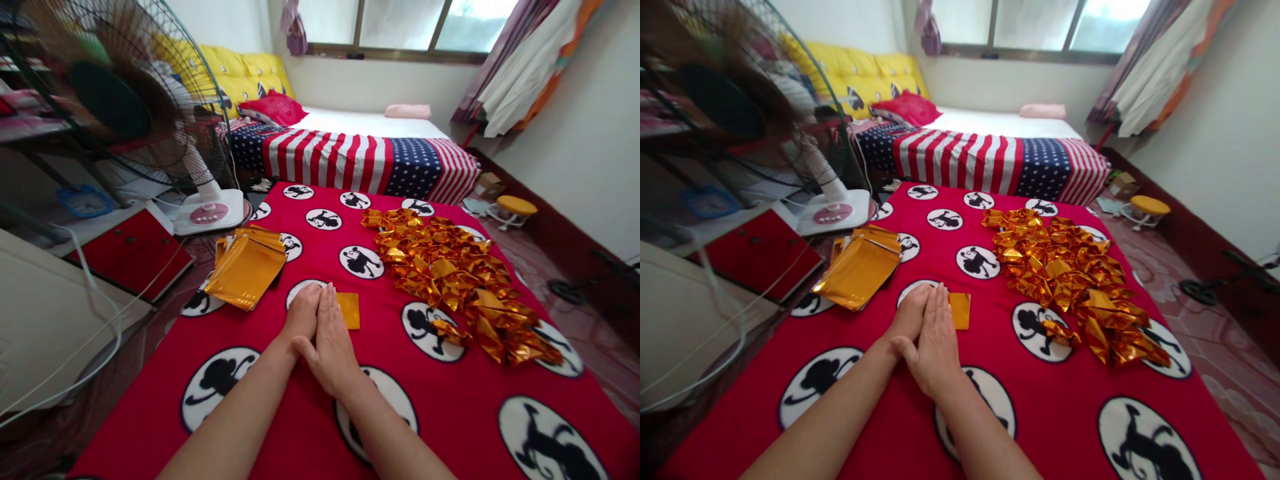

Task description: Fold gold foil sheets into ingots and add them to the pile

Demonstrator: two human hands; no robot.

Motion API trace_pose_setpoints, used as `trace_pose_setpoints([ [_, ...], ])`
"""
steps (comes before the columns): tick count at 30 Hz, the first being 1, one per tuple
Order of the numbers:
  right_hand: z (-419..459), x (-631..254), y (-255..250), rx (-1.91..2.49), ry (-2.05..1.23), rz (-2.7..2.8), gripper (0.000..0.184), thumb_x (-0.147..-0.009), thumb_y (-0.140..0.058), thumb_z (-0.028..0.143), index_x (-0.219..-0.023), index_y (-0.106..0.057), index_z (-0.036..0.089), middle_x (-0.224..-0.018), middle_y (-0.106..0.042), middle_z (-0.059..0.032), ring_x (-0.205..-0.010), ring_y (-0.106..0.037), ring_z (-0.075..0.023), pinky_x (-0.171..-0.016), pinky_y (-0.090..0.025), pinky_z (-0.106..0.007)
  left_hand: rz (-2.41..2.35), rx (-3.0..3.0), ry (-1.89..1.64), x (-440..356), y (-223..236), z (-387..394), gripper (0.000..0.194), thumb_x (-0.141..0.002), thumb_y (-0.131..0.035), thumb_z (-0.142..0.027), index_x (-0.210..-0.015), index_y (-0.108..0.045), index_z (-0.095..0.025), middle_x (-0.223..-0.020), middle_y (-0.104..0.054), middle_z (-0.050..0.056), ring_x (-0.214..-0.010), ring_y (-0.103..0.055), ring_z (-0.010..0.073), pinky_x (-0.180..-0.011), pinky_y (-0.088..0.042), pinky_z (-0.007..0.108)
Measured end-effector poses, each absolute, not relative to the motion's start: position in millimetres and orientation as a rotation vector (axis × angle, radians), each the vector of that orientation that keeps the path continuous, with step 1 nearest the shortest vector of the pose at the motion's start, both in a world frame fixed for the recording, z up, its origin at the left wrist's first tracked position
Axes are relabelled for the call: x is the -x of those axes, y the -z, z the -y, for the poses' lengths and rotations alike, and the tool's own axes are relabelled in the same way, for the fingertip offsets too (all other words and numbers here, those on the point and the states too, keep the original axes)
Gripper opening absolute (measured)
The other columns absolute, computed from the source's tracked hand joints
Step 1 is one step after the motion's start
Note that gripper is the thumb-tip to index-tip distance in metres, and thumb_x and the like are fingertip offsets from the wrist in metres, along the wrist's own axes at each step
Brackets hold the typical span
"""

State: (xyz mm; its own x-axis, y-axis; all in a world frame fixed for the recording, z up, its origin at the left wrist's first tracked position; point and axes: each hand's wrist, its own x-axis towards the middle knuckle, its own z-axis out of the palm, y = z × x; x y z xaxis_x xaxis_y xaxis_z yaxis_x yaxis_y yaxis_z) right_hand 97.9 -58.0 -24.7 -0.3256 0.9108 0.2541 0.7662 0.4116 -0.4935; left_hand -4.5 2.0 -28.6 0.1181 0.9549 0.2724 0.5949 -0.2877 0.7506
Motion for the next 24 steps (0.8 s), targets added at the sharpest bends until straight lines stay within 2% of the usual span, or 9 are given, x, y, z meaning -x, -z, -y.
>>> trace_pose_setpoints([
  [4, 57, -125, 32, 1.485, -0.220, 2.324, 0.098, -0.088, -0.046, 0.065, -0.154, -0.014, 0.001, -0.160, -0.017, -0.0222, -0.151, -0.009, -0.0295, -0.119, -0.022, -0.049, -1.519, -2.124, -0.927, 2, 22, 0, 0.016, -0.086, -0.052, -0.011, -0.077, -0.063, -0.018, -0.081, -0.061, 0.005, -0.079, -0.056, 0.0193, -0.075, -0.044, 0.032],
  [8, 61, -151, 32, 1.613, -0.101, 2.406, 0.094, -0.086, -0.049, 0.067, -0.153, -0.025, 0.006, -0.161, -0.016, -0.0193, -0.151, -0.008, -0.0294, -0.119, -0.017, -0.052, -1.526, -2.120, -0.914, 2, 19, 0, 0.008, -0.084, -0.061, -0.013, -0.079, -0.064, -0.018, -0.082, -0.062, 0.004, -0.080, -0.057, 0.0180, -0.075, -0.045, 0.030],
  [15, 63, -157, 31, 1.667, -0.058, 2.415, 0.090, -0.087, -0.049, 0.065, -0.152, -0.028, 0.006, -0.160, -0.018, -0.0180, -0.151, -0.010, -0.0299, -0.119, -0.014, -0.054, -1.678, -2.119, -0.904, -9, 6, 10, 0.007, -0.082, -0.064, -0.013, -0.080, -0.067, -0.019, -0.085, -0.064, 0.005, -0.084, -0.059, 0.0203, -0.078, -0.044, 0.033],
  [18, 64, -156, 32, 1.647, -0.047, 2.412, 0.083, -0.089, -0.050, 0.058, -0.152, -0.030, 0.008, -0.160, -0.021, -0.0174, -0.150, -0.014, -0.0300, -0.119, -0.014, -0.052, -1.423, -1.969, -1.071, -25, 1, 18, 0.006, -0.085, -0.062, -0.018, -0.082, -0.067, -0.018, -0.081, -0.065, 0.003, -0.074, -0.058, 0.0159, -0.070, -0.044, 0.027],
  [21, 65, -158, 33, 1.614, -0.047, 2.416, 0.076, -0.090, -0.050, 0.053, -0.152, -0.033, 0.013, -0.159, -0.026, -0.0154, -0.149, -0.019, -0.0299, -0.119, -0.014, -0.051, -1.188, -1.824, -1.004, -37, 1, 22, 0.017, -0.087, -0.061, -0.027, -0.074, -0.065, -0.017, -0.070, -0.064, 0.000, -0.063, -0.055, 0.0128, -0.062, -0.041, 0.024],
  [24, 65, -158, 32, 1.607, -0.048, 2.401, 0.078, -0.090, -0.048, 0.055, -0.152, -0.032, 0.011, -0.159, -0.027, -0.0166, -0.149, -0.019, -0.0305, -0.119, -0.015, -0.051, -1.196, -1.859, -0.924, -39, 4, 20, 0.028, -0.089, -0.056, -0.030, -0.066, -0.061, -0.017, -0.065, -0.062, 0.000, -0.061, -0.052, 0.0122, -0.060, -0.037, 0.024],
])
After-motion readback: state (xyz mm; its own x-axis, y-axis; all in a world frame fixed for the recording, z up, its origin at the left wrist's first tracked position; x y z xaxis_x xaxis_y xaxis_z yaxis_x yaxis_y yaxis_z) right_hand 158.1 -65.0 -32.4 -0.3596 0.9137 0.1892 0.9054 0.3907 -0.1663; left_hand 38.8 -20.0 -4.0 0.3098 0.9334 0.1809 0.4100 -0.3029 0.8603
